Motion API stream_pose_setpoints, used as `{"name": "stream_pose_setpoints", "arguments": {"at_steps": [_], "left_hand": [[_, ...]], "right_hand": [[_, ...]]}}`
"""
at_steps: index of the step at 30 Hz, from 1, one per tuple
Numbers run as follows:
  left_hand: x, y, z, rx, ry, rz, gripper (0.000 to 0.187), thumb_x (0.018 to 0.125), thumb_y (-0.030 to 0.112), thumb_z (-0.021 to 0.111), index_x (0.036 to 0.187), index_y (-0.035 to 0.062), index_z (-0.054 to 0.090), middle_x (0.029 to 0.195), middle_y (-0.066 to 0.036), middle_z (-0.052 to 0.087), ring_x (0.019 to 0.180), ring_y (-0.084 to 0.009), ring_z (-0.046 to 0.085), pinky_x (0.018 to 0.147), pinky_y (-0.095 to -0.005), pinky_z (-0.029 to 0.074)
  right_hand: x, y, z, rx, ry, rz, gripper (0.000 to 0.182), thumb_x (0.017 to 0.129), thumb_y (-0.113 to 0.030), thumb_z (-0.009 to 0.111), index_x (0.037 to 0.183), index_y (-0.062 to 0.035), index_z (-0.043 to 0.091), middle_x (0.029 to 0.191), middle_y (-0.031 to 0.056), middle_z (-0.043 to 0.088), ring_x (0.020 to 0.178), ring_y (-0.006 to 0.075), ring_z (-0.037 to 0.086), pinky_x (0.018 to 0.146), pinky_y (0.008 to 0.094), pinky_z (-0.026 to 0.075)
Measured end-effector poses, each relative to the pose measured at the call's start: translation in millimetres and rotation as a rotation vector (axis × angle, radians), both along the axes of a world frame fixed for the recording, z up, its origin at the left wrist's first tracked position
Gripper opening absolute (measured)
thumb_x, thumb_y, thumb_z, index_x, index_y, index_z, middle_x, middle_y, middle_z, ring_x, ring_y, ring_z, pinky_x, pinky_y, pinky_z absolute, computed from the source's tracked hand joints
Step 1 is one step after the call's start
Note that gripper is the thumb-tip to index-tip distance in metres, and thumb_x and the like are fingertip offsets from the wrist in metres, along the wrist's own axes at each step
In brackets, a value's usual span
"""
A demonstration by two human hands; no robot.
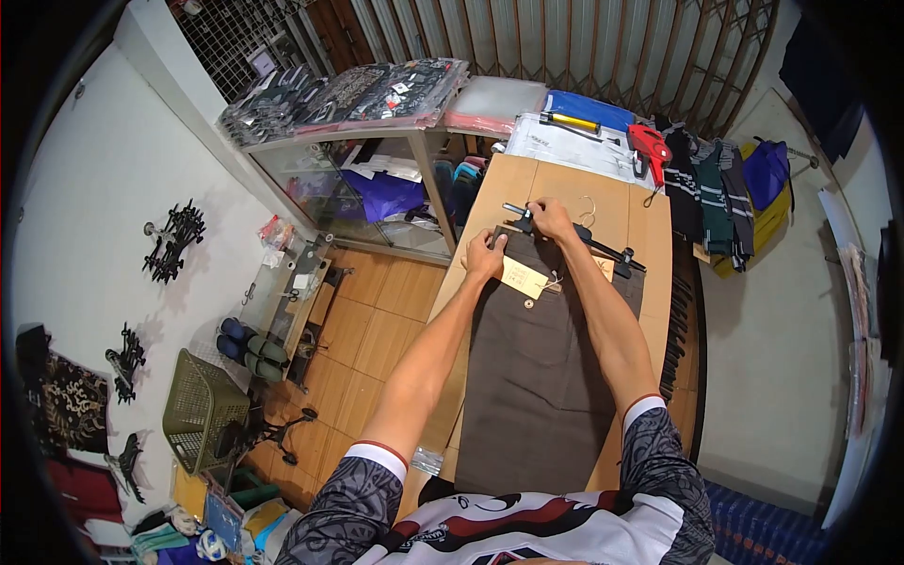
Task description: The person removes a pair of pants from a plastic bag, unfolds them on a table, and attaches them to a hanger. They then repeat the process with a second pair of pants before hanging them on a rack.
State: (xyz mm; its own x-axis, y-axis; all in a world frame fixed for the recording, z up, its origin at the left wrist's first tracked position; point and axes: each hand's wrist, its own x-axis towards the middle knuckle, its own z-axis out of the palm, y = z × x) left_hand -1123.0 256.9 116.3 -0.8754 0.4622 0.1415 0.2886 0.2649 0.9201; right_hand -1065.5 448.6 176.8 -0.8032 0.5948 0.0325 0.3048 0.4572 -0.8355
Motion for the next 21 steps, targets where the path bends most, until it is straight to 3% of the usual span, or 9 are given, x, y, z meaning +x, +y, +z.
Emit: {"name": "stream_pose_setpoints", "arguments": {"at_steps": [2, 6, 18, 21], "left_hand": [[-9.3, 1.8, -17.6, 0.003, -0.001, 0.004, 0.028, 0.096, 0.022, 0.069, 0.108, -0.0035, 0.068, 0.1, -0.015, 0.074, 0.089, -0.0194, 0.069, 0.083, -0.0336, 0.052], [0.1, -2.9, 2.2, 0.021, -0.045, -0.014, 0.027, 0.097, 0.021, 0.067, 0.108, -0.0038, 0.068, 0.099, -0.015, 0.075, 0.089, -0.0187, 0.069, 0.083, -0.033, 0.052], [2.1, -3.5, 8.6, 0.025, -0.087, -0.001, 0.027, 0.097, 0.022, 0.068, 0.107, -0.0035, 0.068, 0.095, -0.013, 0.076, 0.084, -0.0176, 0.069, 0.079, -0.0309, 0.052], [1.6, -2.8, 2.7, -0.006, -0.092, 0.012, 0.027, 0.096, 0.024, 0.068, 0.106, -0.0014, 0.069, 0.098, -0.013, 0.076, 0.087, -0.0193, 0.069, 0.083, -0.0343, 0.049]], "right_hand": [[-11.7, 10.3, -18.6, 0.078, 0.07, -0.046, 0.032, 0.095, -0.026, 0.065, 0.104, 0.0037, 0.074, 0.079, 0.0161, 0.073, 0.069, 0.023, 0.07, 0.066, 0.0378, 0.054], [-11.3, 4.5, -18.9, 0.072, 0.068, -0.096, 0.029, 0.092, -0.025, 0.069, 0.1, 0.0018, 0.076, 0.082, 0.0154, 0.074, 0.073, 0.023, 0.07, 0.07, 0.0373, 0.055], [-10.2, 5.6, -17.8, -0.06, 0.049, -0.07, 0.022, 0.093, -0.019, 0.069, 0.1, 0.0007, 0.075, 0.071, 0.0088, 0.069, 0.056, 0.0141, 0.061, 0.048, 0.0313, 0.046], [-9.4, 1.3, -18.1, -0.049, 0.017, -0.083, 0.022, 0.091, -0.019, 0.07, 0.099, 0.0007, 0.075, 0.076, 0.0111, 0.072, 0.063, 0.0167, 0.066, 0.056, 0.0332, 0.051]]}}
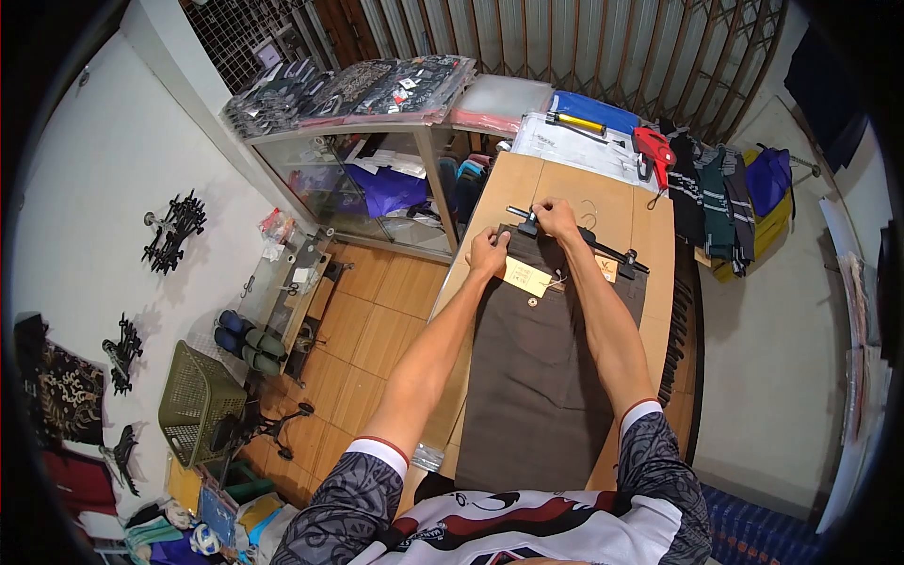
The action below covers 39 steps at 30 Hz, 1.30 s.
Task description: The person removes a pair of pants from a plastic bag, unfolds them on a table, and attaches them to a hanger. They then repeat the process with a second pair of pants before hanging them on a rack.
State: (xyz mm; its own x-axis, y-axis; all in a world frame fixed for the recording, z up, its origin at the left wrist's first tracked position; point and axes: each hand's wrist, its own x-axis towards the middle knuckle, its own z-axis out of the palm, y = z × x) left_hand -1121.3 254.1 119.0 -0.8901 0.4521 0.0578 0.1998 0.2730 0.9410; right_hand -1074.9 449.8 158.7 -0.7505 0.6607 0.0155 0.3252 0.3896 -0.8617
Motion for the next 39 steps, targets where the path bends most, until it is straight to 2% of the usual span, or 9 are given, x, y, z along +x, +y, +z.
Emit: {"name": "stream_pose_setpoints", "arguments": {"at_steps": [4, 7, 12, 16, 22, 26, 33, 36, 39], "left_hand": [[6.2, -4.3, 16.0, -0.05, -0.025, 0.026, 0.028, 0.094, 0.029, 0.069, 0.105, 0.0029, 0.07, 0.104, -0.013, 0.076, 0.094, -0.0231, 0.071, 0.091, -0.04, 0.047], [7.0, -4.3, 15.2, 0.002, -0.05, 0.031, 0.026, 0.094, 0.024, 0.07, 0.108, 0.0029, 0.068, 0.102, -0.011, 0.076, 0.091, -0.0209, 0.071, 0.087, -0.0374, 0.049], [-5.6, -0.2, -10.0, 0.084, -0.049, 0.037, 0.033, 0.092, 0.014, 0.072, 0.119, 0.0032, 0.057, 0.095, -0.009, 0.073, 0.082, -0.0177, 0.068, 0.082, -0.0351, 0.052], [-2.4, -1.4, -6.9, 0.104, -0.045, 0.027, 0.04, 0.088, 0.005, 0.074, 0.123, 0.0019, 0.055, 0.104, -0.009, 0.07, 0.086, -0.0183, 0.068, 0.083, -0.0351, 0.053], [8.0, -6.9, 8.3, 0.01, 0.057, 0.096, 0.053, 0.079, 0.008, 0.081, 0.125, 0.0024, 0.054, 0.107, -0.012, 0.066, 0.093, -0.0233, 0.066, 0.087, -0.0377, 0.054], [10.2, -5.7, 5.6, -0.018, 0.083, 0.099, 0.053, 0.08, 0.009, 0.081, 0.125, 0.0032, 0.054, 0.105, -0.011, 0.065, 0.092, -0.0237, 0.065, 0.086, -0.0383, 0.054], [15.9, -7.4, 16.7, -0.175, 0.297, 0.071, 0.052, 0.081, 0.014, 0.08, 0.124, 0.0045, 0.053, 0.109, -0.013, 0.062, 0.1, -0.0292, 0.063, 0.092, -0.0429, 0.05], [34.7, -0.3, 44.0, -0.431, 0.395, 0.121, 0.055, 0.083, 0.011, 0.075, 0.132, 0.0058, 0.049, 0.129, -0.02, 0.053, 0.127, -0.0377, 0.048, 0.105, -0.0513, 0.039], [56.4, 21.7, 65.8, -0.361, 0.683, -0.004, 0.051, 0.085, 0.012, 0.072, 0.131, 0.0063, 0.051, 0.13, -0.02, 0.054, 0.127, -0.038, 0.049, 0.105, -0.0541, 0.037]], "right_hand": [[11.7, -14.2, 9.3, 0.051, -0.022, 0.012, 0.023, 0.087, -0.021, 0.071, 0.097, -0.0006, 0.077, 0.09, 0.0162, 0.076, 0.085, 0.024, 0.071, 0.081, 0.0362, 0.055], [17.9, -20.9, 9.9, 0.079, -0.035, 0.072, 0.028, 0.086, -0.03, 0.071, 0.098, -0.0053, 0.078, 0.095, 0.0188, 0.076, 0.095, 0.0321, 0.073, 0.085, 0.0411, 0.055], [35.9, -38.9, 11.8, 0.271, 0.054, 0.141, 0.026, 0.092, -0.018, 0.066, 0.111, -0.0016, 0.073, 0.109, 0.0211, 0.073, 0.104, 0.0401, 0.068, 0.092, 0.044, 0.053], [83.0, -52.8, 33.7, 0.489, 0.253, 0.027, 0.041, 0.09, -0.014, 0.067, 0.129, -0.0032, 0.062, 0.124, 0.0228, 0.065, 0.118, 0.041, 0.06, 0.102, 0.0457, 0.047], [198.1, -38.5, 47.3, 0.735, 0.005, -0.482, 0.058, 0.083, -0.017, 0.075, 0.135, -0.0033, 0.053, 0.127, 0.0201, 0.058, 0.125, 0.0394, 0.051, 0.101, 0.0568, 0.041], [245.8, -27.3, 59.7, 0.339, -0.376, -0.646, 0.068, 0.079, -0.036, 0.083, 0.128, 0.0016, 0.054, 0.131, 0.0267, 0.056, 0.129, 0.0416, 0.049, 0.103, 0.0571, 0.04], [261.6, 8.7, 56.7, 0.127, -0.447, -0.424, 0.075, 0.073, -0.051, 0.086, 0.123, -0.0005, 0.065, 0.124, 0.0223, 0.066, 0.122, 0.0417, 0.057, 0.101, 0.0539, 0.045], [262.9, 14.9, 19.9, 0.217, -0.268, -0.458, 0.078, 0.071, -0.052, 0.086, 0.133, -0.0103, 0.063, 0.127, 0.0182, 0.066, 0.123, 0.0409, 0.057, 0.106, 0.0586, 0.039], [263.4, 22.3, -3.2, 0.18, -0.132, -0.436, 0.074, 0.072, -0.049, 0.086, 0.135, -0.02, 0.06, 0.126, 0.0121, 0.069, 0.124, 0.0401, 0.057, 0.105, 0.0636, 0.035]]}}
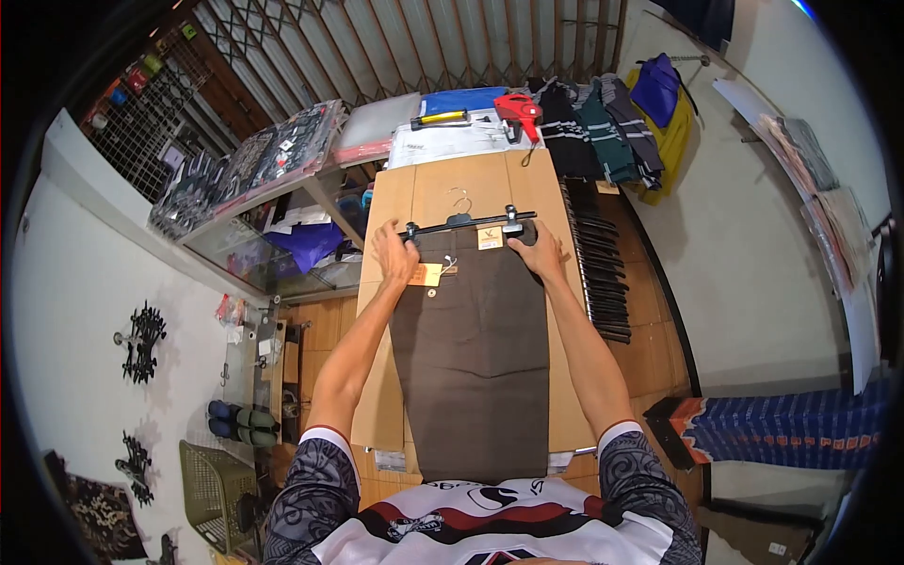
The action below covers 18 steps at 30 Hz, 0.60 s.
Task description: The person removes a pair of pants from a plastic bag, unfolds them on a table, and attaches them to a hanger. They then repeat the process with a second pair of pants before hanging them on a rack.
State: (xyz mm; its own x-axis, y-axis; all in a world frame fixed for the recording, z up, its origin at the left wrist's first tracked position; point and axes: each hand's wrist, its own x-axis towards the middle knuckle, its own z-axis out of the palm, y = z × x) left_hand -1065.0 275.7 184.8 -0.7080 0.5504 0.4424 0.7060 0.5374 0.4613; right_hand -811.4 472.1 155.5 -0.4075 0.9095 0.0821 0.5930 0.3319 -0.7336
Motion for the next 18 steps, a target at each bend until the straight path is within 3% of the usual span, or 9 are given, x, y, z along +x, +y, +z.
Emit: {"name": "stream_pose_setpoints", "arguments": {"at_steps": [2, 4, 6, 7, 10, 12, 13, 14, 18], "left_hand": [[18.0, 27.8, 14.4, 0.033, -0.069, -0.241, 0.046, 0.087, 0.015, 0.071, 0.128, 0.0063, 0.054, 0.127, -0.018, 0.059, 0.124, -0.0366, 0.053, 0.104, -0.0541, 0.038], [40.2, 61.5, 27.8, 0.046, -0.099, -0.426, 0.036, 0.091, 0.022, 0.069, 0.122, 0.0058, 0.06, 0.119, -0.014, 0.066, 0.117, -0.0337, 0.059, 0.101, -0.0538, 0.04], [58.8, 96.6, 38.2, 0.007, -0.101, -0.552, 0.034, 0.097, 0.027, 0.064, 0.12, 0.0014, 0.061, 0.117, -0.02, 0.067, 0.115, -0.0363, 0.062, 0.098, -0.0469, 0.046], [66.3, 113.0, 39.8, -0.014, -0.126, -0.563, 0.036, 0.099, 0.031, 0.06, 0.117, 0.0006, 0.063, 0.114, -0.021, 0.068, 0.112, -0.0377, 0.063, 0.097, -0.047, 0.047], [81.3, 152.8, 54.4, -0.117, -0.24, -0.579, 0.05, 0.104, 0.044, 0.047, 0.106, -0.0014, 0.068, 0.101, -0.025, 0.07, 0.101, -0.0404, 0.067, 0.091, -0.0478, 0.05], [86.9, 172.1, 62.2, -0.245, -0.388, -0.562, 0.064, 0.105, 0.052, 0.039, 0.096, -0.0022, 0.07, 0.085, -0.026, 0.072, 0.088, -0.0399, 0.072, 0.083, -0.0492, 0.053], [86.5, 181.0, 62.1, -0.297, -0.381, -0.555, 0.073, 0.105, 0.057, 0.035, 0.088, -0.0023, 0.074, 0.087, -0.031, 0.07, 0.094, -0.0461, 0.069, 0.089, -0.0497, 0.05], [85.3, 189.4, 60.5, -0.335, -0.371, -0.559, 0.074, 0.105, 0.058, 0.034, 0.087, -0.0024, 0.074, 0.086, -0.031, 0.07, 0.093, -0.046, 0.069, 0.089, -0.0496, 0.05], [69.2, 214.3, 48.9, -0.43, -0.299, -0.589, 0.081, 0.104, 0.062, 0.031, 0.08, -0.0032, 0.073, 0.081, -0.03, 0.068, 0.089, -0.0457, 0.068, 0.088, -0.0499, 0.05]], "right_hand": [[0.4, 8.7, -3.4, -0.117, 0.097, 0.064, 0.071, 0.072, -0.047, 0.086, 0.133, -0.0201, 0.062, 0.124, 0.0111, 0.07, 0.124, 0.0394, 0.058, 0.105, 0.0627, 0.035], [2.5, 8.1, -1.1, -0.135, 0.201, 0.072, 0.068, 0.071, -0.038, 0.088, 0.13, -0.0147, 0.063, 0.118, 0.0114, 0.073, 0.119, 0.0341, 0.063, 0.105, 0.0565, 0.038], [3.4, 13.6, -6.6, -0.173, 0.323, 0.109, 0.065, 0.07, -0.031, 0.09, 0.127, -0.0101, 0.064, 0.114, 0.0121, 0.074, 0.112, 0.0305, 0.067, 0.103, 0.0501, 0.043], [9.4, 8.2, 7.2, -0.253, 0.458, 0.156, 0.059, 0.069, -0.018, 0.09, 0.121, -0.0029, 0.066, 0.108, 0.0136, 0.075, 0.102, 0.027, 0.07, 0.096, 0.0392, 0.05], [17.1, -2.8, 31.5, -0.335, 0.517, 0.18, 0.053, 0.069, -0.01, 0.088, 0.116, 0.0006, 0.067, 0.106, 0.014, 0.075, 0.097, 0.0252, 0.07, 0.091, 0.0341, 0.052], [12.8, 4.8, 13.1, -0.317, 0.52, 0.188, 0.046, 0.071, -0.018, 0.088, 0.112, -0.0026, 0.072, 0.098, 0.0102, 0.075, 0.091, 0.021, 0.068, 0.086, 0.0335, 0.052], [12.7, 6.4, 10.7, -0.323, 0.466, 0.169, 0.042, 0.073, -0.018, 0.087, 0.11, -0.0036, 0.073, 0.094, 0.0071, 0.074, 0.085, 0.0176, 0.067, 0.082, 0.0318, 0.052], [12.9, 7.2, 7.8, -0.331, 0.413, 0.149, 0.038, 0.075, -0.018, 0.087, 0.108, -0.0047, 0.074, 0.091, 0.0041, 0.074, 0.08, 0.0142, 0.065, 0.078, 0.0302, 0.052], [16.2, 5.5, 18.6, -0.371, 0.408, 0.139, 0.036, 0.079, -0.027, 0.083, 0.108, -0.0064, 0.077, 0.09, 0.006, 0.075, 0.08, 0.0139, 0.068, 0.077, 0.0297, 0.052]]}}
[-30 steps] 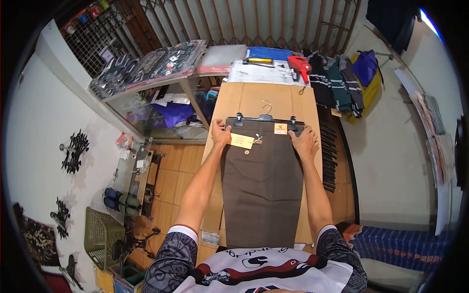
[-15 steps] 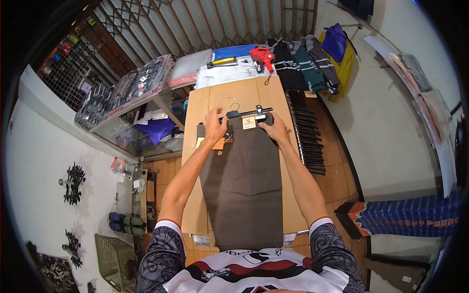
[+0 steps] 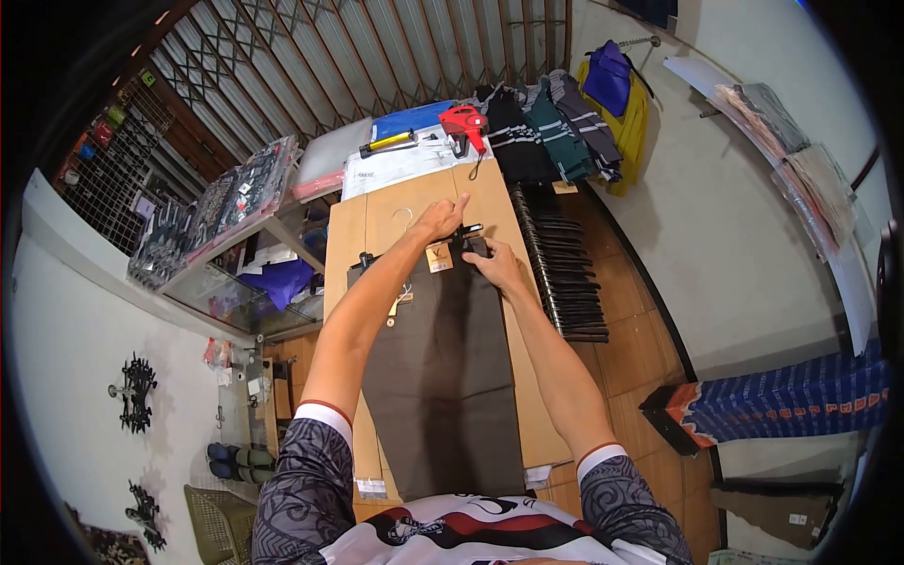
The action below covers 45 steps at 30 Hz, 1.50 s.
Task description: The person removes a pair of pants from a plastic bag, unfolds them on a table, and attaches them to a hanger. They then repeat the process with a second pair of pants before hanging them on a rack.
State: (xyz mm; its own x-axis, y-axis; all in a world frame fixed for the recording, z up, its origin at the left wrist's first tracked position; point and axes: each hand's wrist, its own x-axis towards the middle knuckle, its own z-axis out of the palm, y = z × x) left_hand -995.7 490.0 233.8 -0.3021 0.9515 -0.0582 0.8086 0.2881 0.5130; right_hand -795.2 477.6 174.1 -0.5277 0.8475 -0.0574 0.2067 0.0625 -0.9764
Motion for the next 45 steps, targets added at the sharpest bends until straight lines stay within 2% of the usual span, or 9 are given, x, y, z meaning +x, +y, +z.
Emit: {"name": "stream_pose_setpoints", "arguments": {"at_steps": [6, 9, 21, 27, 30, 34, 38, 40, 45], "left_hand": [[-2.9, 6.3, 22.2, -0.07, -0.01, 0.003, 0.089, 0.103, 0.065, 0.027, 0.079, -0.0086, 0.071, 0.089, -0.04, 0.065, 0.098, -0.0524, 0.066, 0.089, -0.0552, 0.048], [-7.0, 8.3, 19.9, 0.037, 0.005, 0.04, 0.087, 0.104, 0.062, 0.028, 0.076, -0.0097, 0.069, 0.086, -0.041, 0.064, 0.094, -0.0533, 0.065, 0.088, -0.0561, 0.048], [6.4, 5.2, 16.7, 0.263, 0.114, 0.081, 0.07, 0.106, 0.043, 0.04, 0.069, -0.0106, 0.066, 0.075, -0.039, 0.061, 0.079, -0.0543, 0.065, 0.077, -0.0583, 0.05], [14.7, -3.5, 19.3, 0.309, 0.159, 0.059, 0.068, 0.106, 0.042, 0.041, 0.069, -0.0098, 0.066, 0.075, -0.037, 0.063, 0.076, -0.0541, 0.065, 0.076, -0.0585, 0.051], [23.2, -9.2, 15.0, 0.29, 0.185, 0.045, 0.067, 0.106, 0.041, 0.041, 0.069, -0.0091, 0.067, 0.076, -0.036, 0.064, 0.076, -0.0534, 0.065, 0.076, -0.0577, 0.052], [37.0, -22.6, 9.6, 0.35, 0.193, 0.032, 0.067, 0.106, 0.039, 0.041, 0.066, -0.008, 0.067, 0.075, -0.036, 0.063, 0.075, -0.052, 0.066, 0.075, -0.0564, 0.053], [43.9, -46.2, 11.2, 0.402, -0.029, 0.024, 0.051, 0.106, 0.038, 0.045, 0.087, -0.0035, 0.069, 0.08, -0.029, 0.067, 0.08, -0.0496, 0.065, 0.076, -0.0525, 0.051], [41.2, -70.7, 0.1, 0.451, 0.043, 0.005, 0.035, 0.103, 0.033, 0.053, 0.106, 0.0021, 0.067, 0.102, -0.023, 0.067, 0.101, -0.044, 0.061, 0.087, -0.0511, 0.047], [46.6, -160.3, -10.0, 0.559, 0.094, 0.229, 0.041, 0.099, 0.03, 0.061, 0.128, 0.0019, 0.058, 0.129, -0.021, 0.059, 0.123, -0.0391, 0.053, 0.104, -0.0482, 0.041]], "right_hand": [[1.1, -0.9, 5.5, 0.05, -0.032, -0.037, 0.035, 0.086, -0.033, 0.078, 0.112, -0.0091, 0.078, 0.091, 0.0052, 0.077, 0.084, 0.0148, 0.069, 0.081, 0.0307, 0.052], [2.0, 0.5, -0.4, -0.003, 0.004, -0.009, 0.035, 0.085, -0.043, 0.075, 0.107, -0.016, 0.08, 0.093, 0.0058, 0.078, 0.097, 0.0235, 0.07, 0.108, 0.0478, 0.034], [0.3, 5.1, -15.7, -0.066, 0.121, 0.036, 0.032, 0.086, -0.038, 0.076, 0.11, -0.0162, 0.08, 0.092, 0.0058, 0.078, 0.091, 0.0204, 0.07, 0.099, 0.0402, 0.042], [-8.3, 6.7, -25.0, 0.018, 0.158, -0.073, 0.033, 0.086, -0.032, 0.076, 0.11, -0.0099, 0.076, 0.092, 0.0057, 0.076, 0.084, 0.0192, 0.068, 0.088, 0.0338, 0.048], [4.3, -4.8, 9.5, 0.079, 0.046, -0.085, 0.028, 0.091, -0.023, 0.075, 0.109, -0.0017, 0.072, 0.091, 0.0039, 0.073, 0.083, 0.0126, 0.065, 0.079, 0.0319, 0.051], [-7.7, 2.9, -17.0, 0.059, 0.171, -0.141, 0.035, 0.086, -0.031, 0.076, 0.108, -0.0046, 0.073, 0.095, 0.0098, 0.076, 0.088, 0.0225, 0.071, 0.086, 0.0359, 0.05], [-7.7, 4.6, -18.3, 0.06, 0.138, -0.126, 0.036, 0.084, -0.029, 0.079, 0.108, -0.0029, 0.072, 0.098, 0.0125, 0.075, 0.089, 0.0238, 0.071, 0.084, 0.037, 0.052], [-4.0, 0.8, -6.2, 0.067, 0.097, -0.1, 0.038, 0.082, -0.028, 0.081, 0.108, -0.0017, 0.072, 0.099, 0.0141, 0.075, 0.089, 0.025, 0.071, 0.084, 0.0375, 0.052], [-4.0, 6.1, -18.6, 0.069, 0.153, -0.047, 0.042, 0.082, -0.023, 0.083, 0.112, 0.0021, 0.068, 0.103, 0.0164, 0.075, 0.095, 0.0256, 0.071, 0.087, 0.0365, 0.053]]}}
